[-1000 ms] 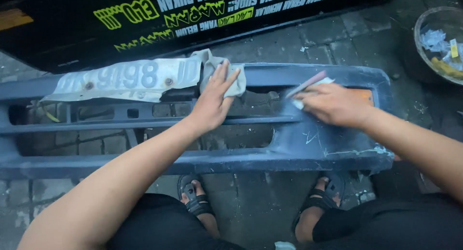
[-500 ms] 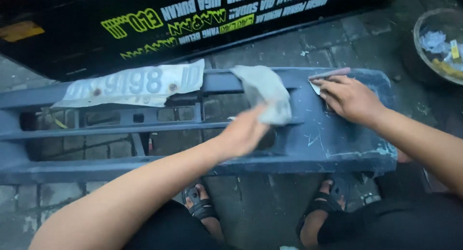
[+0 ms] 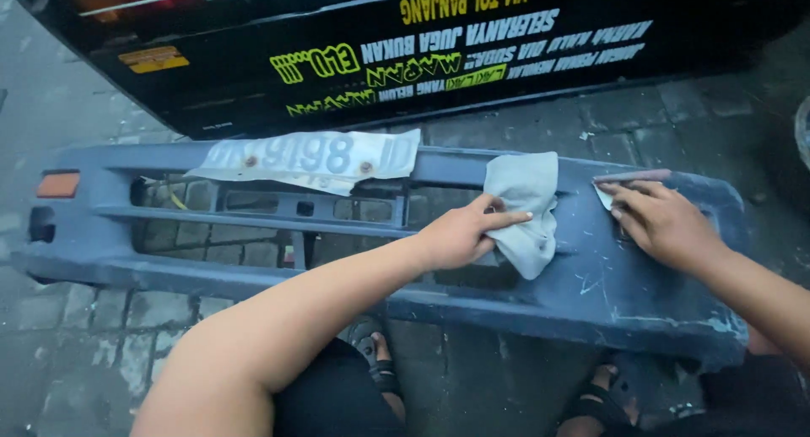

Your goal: The person scrubs a detached car bumper with a small abrasive pad in their right hand while simultaneously wiping the surface with a cloth in their left hand. The task involves repetitive scrubbing and wiping motions across the bumper's surface.

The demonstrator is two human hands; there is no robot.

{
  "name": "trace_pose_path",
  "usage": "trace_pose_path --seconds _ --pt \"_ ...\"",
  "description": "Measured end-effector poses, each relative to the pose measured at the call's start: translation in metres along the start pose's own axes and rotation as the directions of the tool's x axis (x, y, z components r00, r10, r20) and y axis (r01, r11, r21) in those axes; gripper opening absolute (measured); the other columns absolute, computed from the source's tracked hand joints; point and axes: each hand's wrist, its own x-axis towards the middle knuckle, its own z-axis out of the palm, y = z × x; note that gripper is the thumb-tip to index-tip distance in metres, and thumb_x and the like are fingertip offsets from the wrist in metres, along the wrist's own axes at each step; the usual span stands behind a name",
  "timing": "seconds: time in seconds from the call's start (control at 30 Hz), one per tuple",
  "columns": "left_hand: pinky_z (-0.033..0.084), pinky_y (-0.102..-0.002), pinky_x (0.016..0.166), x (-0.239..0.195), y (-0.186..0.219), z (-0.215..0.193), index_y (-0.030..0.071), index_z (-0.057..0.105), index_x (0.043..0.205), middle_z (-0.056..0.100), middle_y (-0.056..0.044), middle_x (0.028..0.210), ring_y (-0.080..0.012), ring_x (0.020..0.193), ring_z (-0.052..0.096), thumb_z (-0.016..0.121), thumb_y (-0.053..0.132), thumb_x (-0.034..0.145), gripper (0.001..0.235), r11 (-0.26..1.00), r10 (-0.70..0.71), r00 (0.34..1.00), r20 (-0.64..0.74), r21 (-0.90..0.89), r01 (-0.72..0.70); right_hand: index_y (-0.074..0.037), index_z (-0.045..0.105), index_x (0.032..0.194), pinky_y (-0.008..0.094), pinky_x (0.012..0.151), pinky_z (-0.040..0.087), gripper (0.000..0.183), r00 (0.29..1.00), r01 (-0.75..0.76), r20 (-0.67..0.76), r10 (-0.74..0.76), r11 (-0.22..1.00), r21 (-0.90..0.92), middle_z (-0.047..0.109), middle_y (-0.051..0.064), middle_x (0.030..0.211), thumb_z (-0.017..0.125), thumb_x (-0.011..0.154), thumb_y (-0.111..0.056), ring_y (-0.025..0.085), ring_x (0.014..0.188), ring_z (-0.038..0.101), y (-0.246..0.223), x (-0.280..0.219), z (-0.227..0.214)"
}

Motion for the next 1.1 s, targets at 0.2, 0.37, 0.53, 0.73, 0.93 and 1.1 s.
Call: trace_pose_path --seconds 0.2,0.37,0.53,0.73,0.93,1.1 --pt "0.04 -0.039 0.114 0.006 0.034 -0.024 0.017 0.043 0.156 0.047 -0.006 0.16 -0.0257 0.142 0.048 0.026 0.038 0.102 0.061 0.523 -0.631 0.775 0.047 -0.712 0.469 -0.03 0.051 0.152 0.058 0.099 0.053 0.054 0.996 -0.079 0.034 0.08 0.997 -0.022 0.051 0.014 0.154 0.048 0.099 -0.041 0.041 0.133 0.054 -0.004 0.004 -0.002" --pt "0.05 -0.046 0.096 0.015 0.009 0.007 0.016 0.048 0.142 0.061 -0.014 0.142 -0.0354 0.124 0.061 0.052 0.039 0.089 0.057 0.925 -0.347 0.938 0.026 -0.156 0.347 -0.026 0.062 0.141 0.048 0.1 0.055 0.045 0.998 -0.001 -0.059 -0.008 0.99 -0.144 0.064 0.011 0.142 0.055 0.098 -0.036 0.032 0.125 0.064 0.014 0.012 0.017" --pt "0.057 -0.048 0.084 0.019 -0.005 0.017 0.016 0.028 0.156 0.064 -0.021 0.136 -0.0371 0.109 0.069 0.049 0.046 0.096 0.07 0.961 -0.127 0.973 0.191 0.269 0.073 -0.03 0.057 0.148 0.044 0.103 0.055 0.051 0.997 -0.01 -0.073 -0.009 0.967 -0.256 0.064 0.012 0.142 0.054 0.098 -0.038 0.031 0.125 0.066 0.009 0.008 0.018" --pt "0.054 -0.046 0.088 0.028 0.004 -0.002 0.022 0.042 0.156 0.068 -0.022 0.126 -0.0391 0.105 0.069 0.05 0.015 0.096 0.06 0.927 -0.222 0.919 0.327 0.364 0.095 -0.033 0.052 0.151 0.048 0.104 0.053 0.053 0.999 -0.047 -0.008 0.046 0.985 -0.168 0.059 0.009 0.148 0.051 0.098 -0.04 0.034 0.13 0.06 0.008 0.009 0.014" --pt "0.053 -0.043 0.094 0.041 0.036 -0.04 0.013 0.052 0.129 0.066 -0.019 0.12 -0.0373 0.107 0.067 0.055 0.026 0.092 0.04 0.873 -0.094 0.948 0.303 0.483 -0.068 -0.025 0.063 0.136 0.051 0.1 0.054 0.04 1.0 -0.02 0.012 0.022 0.99 -0.143 0.056 0.01 0.15 0.054 0.098 -0.035 0.035 0.128 0.06 0.01 0.004 0.01" --pt "0.054 -0.052 0.077 0.011 -0.001 -0.007 0.014 0.048 0.151 0.072 -0.022 0.109 -0.042 0.093 0.07 0.05 0.018 0.094 0.057 0.88 -0.303 0.925 0.228 0.439 0.18 -0.022 0.064 0.135 0.055 0.095 0.052 0.038 0.993 0.111 -0.043 -0.111 0.994 -0.002 0.058 0.012 0.146 0.052 0.1 -0.032 0.036 0.13 0.057 0.01 0.003 0.008"
